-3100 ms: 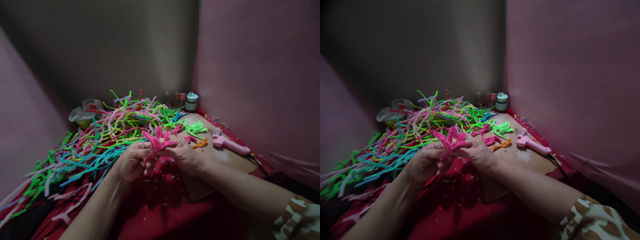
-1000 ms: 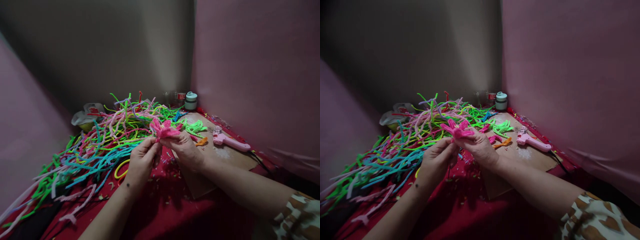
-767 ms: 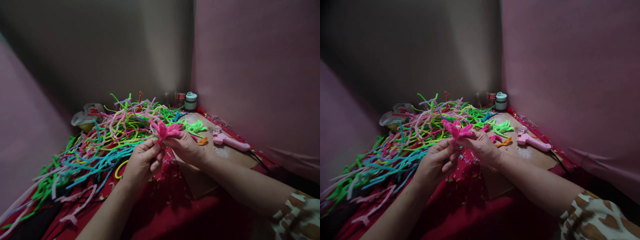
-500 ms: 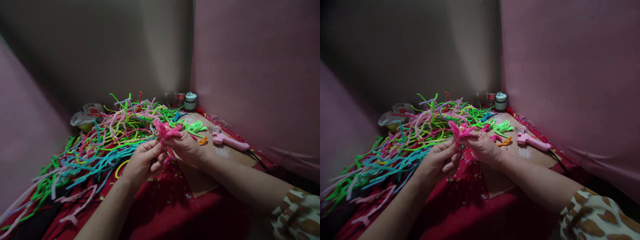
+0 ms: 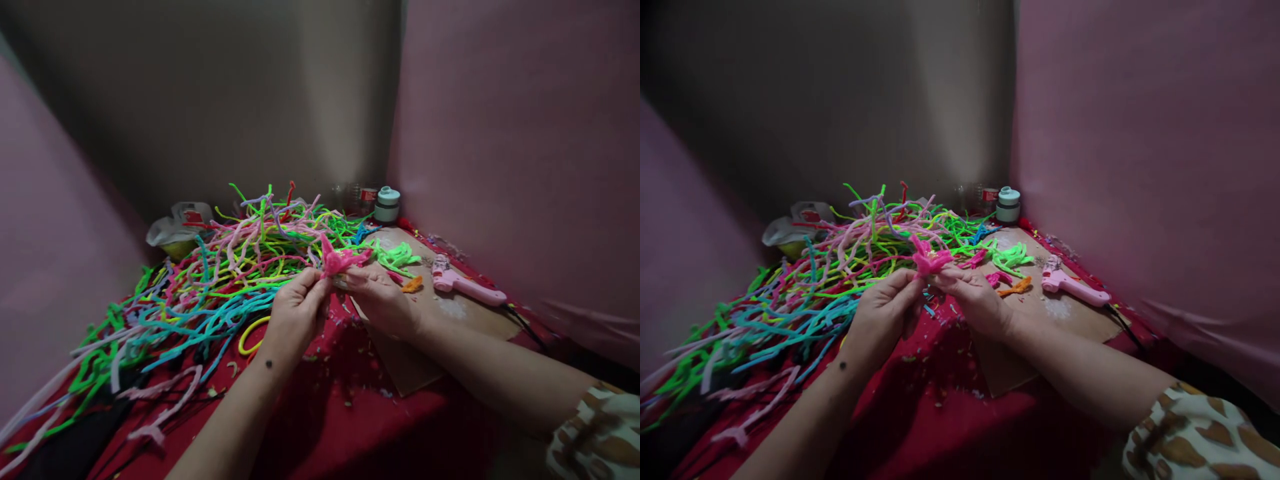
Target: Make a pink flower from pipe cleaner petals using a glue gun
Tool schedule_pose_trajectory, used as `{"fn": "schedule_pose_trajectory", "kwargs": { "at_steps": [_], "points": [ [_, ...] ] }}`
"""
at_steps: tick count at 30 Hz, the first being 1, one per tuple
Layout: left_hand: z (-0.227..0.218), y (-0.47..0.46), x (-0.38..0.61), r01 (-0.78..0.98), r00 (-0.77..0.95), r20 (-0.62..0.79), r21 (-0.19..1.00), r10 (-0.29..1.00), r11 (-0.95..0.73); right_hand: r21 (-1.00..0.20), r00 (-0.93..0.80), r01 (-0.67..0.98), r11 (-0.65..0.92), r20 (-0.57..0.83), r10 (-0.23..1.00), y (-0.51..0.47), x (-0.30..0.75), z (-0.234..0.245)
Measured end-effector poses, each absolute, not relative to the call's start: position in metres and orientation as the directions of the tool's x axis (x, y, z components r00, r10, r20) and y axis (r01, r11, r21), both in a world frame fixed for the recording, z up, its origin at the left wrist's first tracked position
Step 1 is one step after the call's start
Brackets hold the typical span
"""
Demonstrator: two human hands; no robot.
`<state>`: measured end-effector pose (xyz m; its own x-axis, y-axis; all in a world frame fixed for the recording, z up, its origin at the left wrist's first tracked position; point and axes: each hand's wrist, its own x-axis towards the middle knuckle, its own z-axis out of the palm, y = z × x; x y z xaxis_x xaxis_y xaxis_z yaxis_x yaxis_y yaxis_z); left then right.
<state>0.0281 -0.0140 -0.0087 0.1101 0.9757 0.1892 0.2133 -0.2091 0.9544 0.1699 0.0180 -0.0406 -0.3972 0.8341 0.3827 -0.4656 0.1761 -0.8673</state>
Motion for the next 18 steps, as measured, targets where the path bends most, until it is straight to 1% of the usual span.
{"fn": "schedule_pose_trajectory", "kwargs": {
  "at_steps": [2, 3, 5, 7, 11, 14, 18],
  "points": [
    [-0.005, -0.013, 0.028, 0.126, 0.158, 0.106, 0.984, 0.982, -0.126, -0.858, -0.418, -0.496, 0.137, 0.374, 0.828, 0.018, 0.169, -0.04],
    [-0.005, -0.012, 0.028, 0.089, 0.169, 0.089, 0.99, 0.982, -0.105, -0.854, -0.429, -0.505, 0.123, 0.372, 0.823, 0.018, 0.169, -0.04],
    [-0.007, -0.011, 0.029, 0.019, 0.159, 0.102, 0.994, 0.982, -0.106, -0.85, -0.44, -0.514, 0.11, 0.372, 0.817, 0.017, 0.168, -0.039],
    [-0.01, -0.011, 0.031, -0.038, 0.133, 0.143, 0.99, 0.981, -0.139, -0.85, -0.433, -0.516, 0.106, 0.366, 0.824, 0.016, 0.168, -0.037],
    [-0.017, -0.012, 0.035, -0.116, 0.098, 0.196, 0.976, 0.976, -0.184, -0.848, -0.397, -0.52, 0.097, 0.341, 0.852, 0.016, 0.168, -0.036],
    [-0.019, -0.012, 0.037, -0.182, 0.113, 0.182, 0.97, 0.977, -0.16, -0.851, -0.381, -0.515, 0.1, 0.332, 0.863, 0.018, 0.169, -0.039],
    [-0.017, -0.011, 0.036, -0.293, 0.176, 0.118, 0.954, 0.977, -0.062, -0.856, -0.38, -0.506, 0.105, 0.33, 0.864, 0.019, 0.169, -0.042]
  ]
}}
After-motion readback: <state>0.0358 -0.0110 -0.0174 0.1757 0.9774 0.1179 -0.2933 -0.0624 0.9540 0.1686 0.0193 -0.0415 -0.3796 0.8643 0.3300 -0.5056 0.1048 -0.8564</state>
